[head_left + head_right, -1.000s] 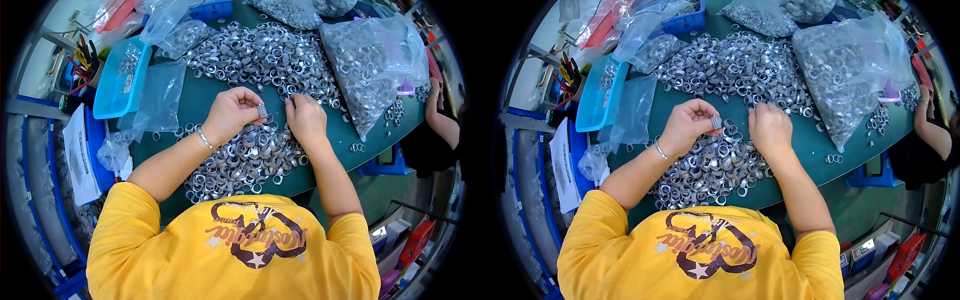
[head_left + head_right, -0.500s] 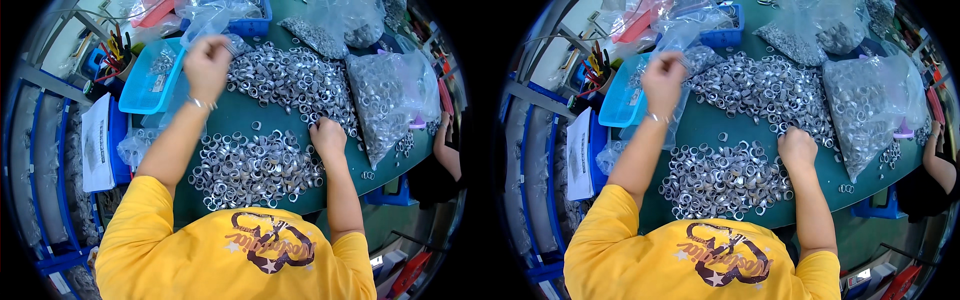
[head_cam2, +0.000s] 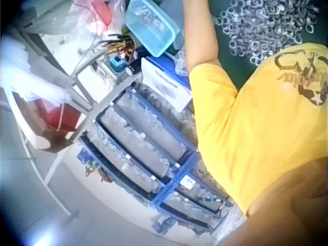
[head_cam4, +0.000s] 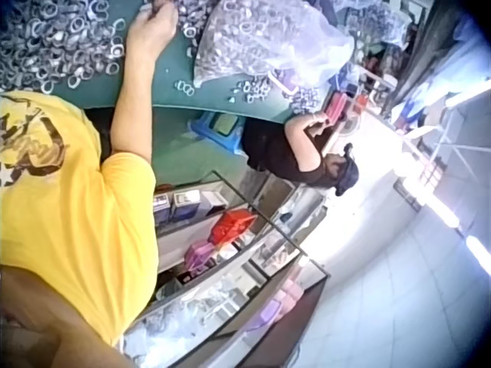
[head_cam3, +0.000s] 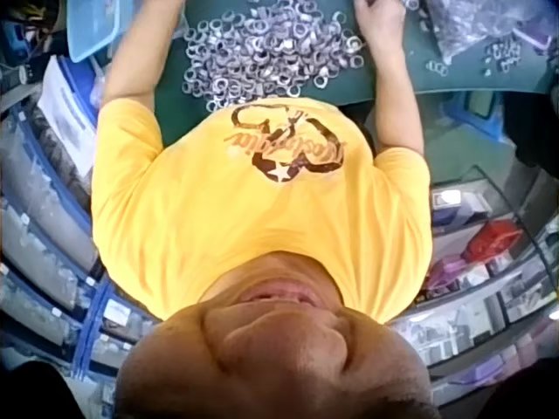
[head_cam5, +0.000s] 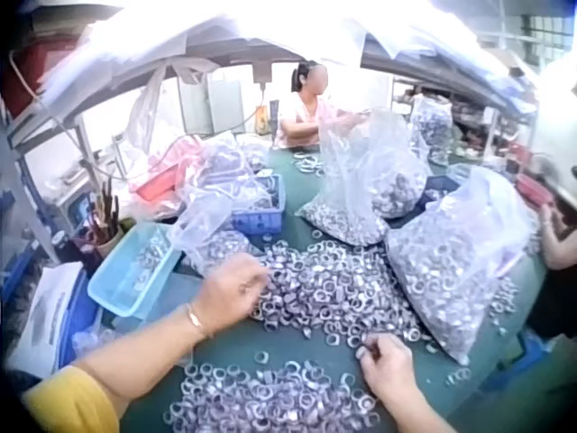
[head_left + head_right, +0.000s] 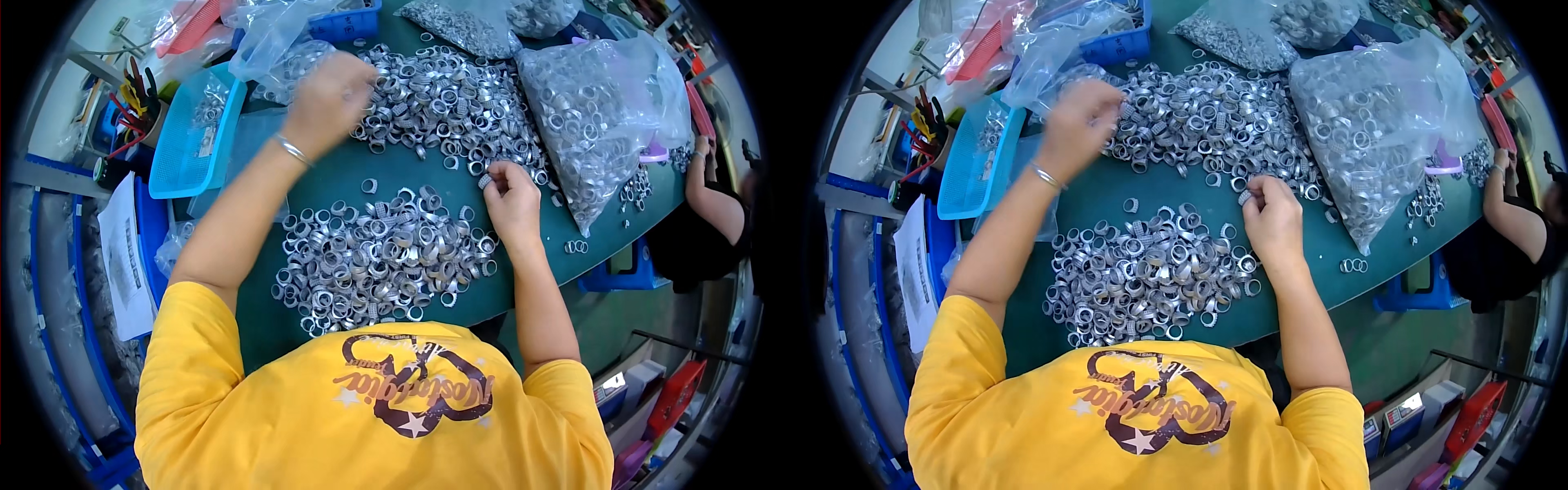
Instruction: The person adjusts plastic sheeting above the workbench, handles a plastic bag, and then sorts and compares metal rings from a pile by hand.
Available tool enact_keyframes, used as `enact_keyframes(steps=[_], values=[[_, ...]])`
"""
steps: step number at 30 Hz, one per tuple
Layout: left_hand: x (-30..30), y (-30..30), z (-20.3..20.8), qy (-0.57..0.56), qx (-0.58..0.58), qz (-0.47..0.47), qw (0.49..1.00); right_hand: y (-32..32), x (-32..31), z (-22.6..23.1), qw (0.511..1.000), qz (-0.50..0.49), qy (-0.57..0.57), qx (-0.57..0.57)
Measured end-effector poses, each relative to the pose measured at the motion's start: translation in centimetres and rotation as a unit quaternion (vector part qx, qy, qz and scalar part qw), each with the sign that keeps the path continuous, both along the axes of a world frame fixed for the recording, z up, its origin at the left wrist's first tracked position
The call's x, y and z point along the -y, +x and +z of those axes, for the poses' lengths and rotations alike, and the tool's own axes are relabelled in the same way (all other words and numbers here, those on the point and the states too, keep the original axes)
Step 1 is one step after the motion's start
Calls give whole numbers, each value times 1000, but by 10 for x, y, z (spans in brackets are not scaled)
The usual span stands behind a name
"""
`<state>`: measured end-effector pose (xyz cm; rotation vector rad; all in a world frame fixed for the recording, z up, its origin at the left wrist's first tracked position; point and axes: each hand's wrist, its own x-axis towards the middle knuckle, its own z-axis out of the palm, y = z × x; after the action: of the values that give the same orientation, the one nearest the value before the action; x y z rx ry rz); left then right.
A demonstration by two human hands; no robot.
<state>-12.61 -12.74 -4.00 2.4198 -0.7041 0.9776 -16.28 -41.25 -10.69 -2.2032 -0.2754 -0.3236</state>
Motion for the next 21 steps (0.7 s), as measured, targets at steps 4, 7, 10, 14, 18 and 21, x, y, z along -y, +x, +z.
enact_keyframes(steps=[4,7,10,14,18,21], values=[[55,-10,-48,132,-138,-150,970,-10,2,3,987,2,99,-124],[59,-9,-65,184,-162,-116,963,-21,-2,10,954,48,235,-182],[63,-15,-64,120,-180,-97,972,-28,-2,21,929,58,296,-214],[78,-40,-46,-300,-506,-98,803,-31,-1,28,904,72,347,-240],[78,-53,-35,-523,-637,-129,552,-34,-6,31,898,111,365,-220],[77,-57,-30,-544,-655,-125,510,-35,-12,34,895,125,373,-212]])
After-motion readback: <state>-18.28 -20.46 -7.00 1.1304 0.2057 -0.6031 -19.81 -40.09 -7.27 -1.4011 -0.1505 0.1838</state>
